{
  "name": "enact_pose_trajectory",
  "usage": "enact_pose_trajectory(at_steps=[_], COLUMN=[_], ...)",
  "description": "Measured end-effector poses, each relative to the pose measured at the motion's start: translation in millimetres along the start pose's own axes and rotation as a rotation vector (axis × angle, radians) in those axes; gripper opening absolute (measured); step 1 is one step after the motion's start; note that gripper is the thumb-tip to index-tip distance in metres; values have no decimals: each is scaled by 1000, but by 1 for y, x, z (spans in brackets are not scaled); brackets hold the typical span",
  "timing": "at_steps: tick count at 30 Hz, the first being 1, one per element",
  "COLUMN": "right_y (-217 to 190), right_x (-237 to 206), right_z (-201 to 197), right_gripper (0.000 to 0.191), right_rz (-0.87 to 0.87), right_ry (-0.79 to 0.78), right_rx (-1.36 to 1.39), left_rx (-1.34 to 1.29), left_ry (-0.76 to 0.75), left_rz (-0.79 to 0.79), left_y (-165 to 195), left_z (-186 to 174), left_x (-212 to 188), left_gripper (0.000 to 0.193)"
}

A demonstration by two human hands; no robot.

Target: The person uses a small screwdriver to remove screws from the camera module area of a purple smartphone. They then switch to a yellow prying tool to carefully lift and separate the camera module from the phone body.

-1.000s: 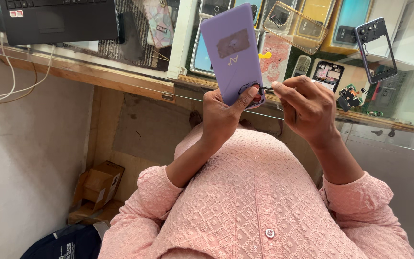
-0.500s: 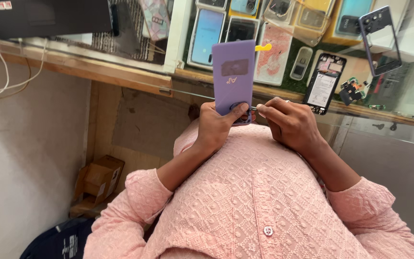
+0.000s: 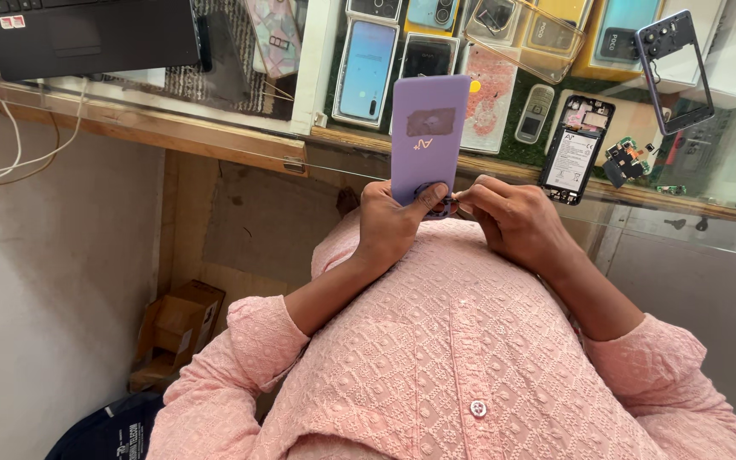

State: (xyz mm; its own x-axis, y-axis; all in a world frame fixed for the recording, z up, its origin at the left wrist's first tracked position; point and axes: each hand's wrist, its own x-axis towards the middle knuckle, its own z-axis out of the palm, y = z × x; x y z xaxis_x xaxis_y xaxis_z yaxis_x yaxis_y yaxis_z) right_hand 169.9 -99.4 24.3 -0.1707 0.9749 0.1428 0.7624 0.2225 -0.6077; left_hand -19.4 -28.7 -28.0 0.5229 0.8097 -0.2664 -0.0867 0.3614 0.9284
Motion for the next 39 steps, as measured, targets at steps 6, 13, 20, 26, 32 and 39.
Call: enact_pose_trajectory(at_steps=[6, 13, 20, 26, 32, 39], right_y=[-3, -7, -6, -6, -6, -6], right_x=[-8, -13, -12, -9, -10, -9], right_z=[6, 9, 4, 3, -2, 2], right_gripper=[11, 22, 8, 14, 9, 9], right_rz=[122, 109, 26, 72, -32, -31], right_ry=[81, 259, 230, 113, 173, 127], right_rx=[92, 12, -204, -135, -147, -129], left_rx=[-57, -187, -104, 39, -47, 77], left_ry=[-16, -50, -88, -68, -102, -79], left_rz=[-9, -24, -12, -15, -46, 23], left_y=[8, 13, 16, 20, 17, 9], left_z=[6, 4, 3, 1, 0, 0], left_x=[6, 5, 5, 5, 1, -1], left_gripper=[25, 27, 27, 29, 29, 31])
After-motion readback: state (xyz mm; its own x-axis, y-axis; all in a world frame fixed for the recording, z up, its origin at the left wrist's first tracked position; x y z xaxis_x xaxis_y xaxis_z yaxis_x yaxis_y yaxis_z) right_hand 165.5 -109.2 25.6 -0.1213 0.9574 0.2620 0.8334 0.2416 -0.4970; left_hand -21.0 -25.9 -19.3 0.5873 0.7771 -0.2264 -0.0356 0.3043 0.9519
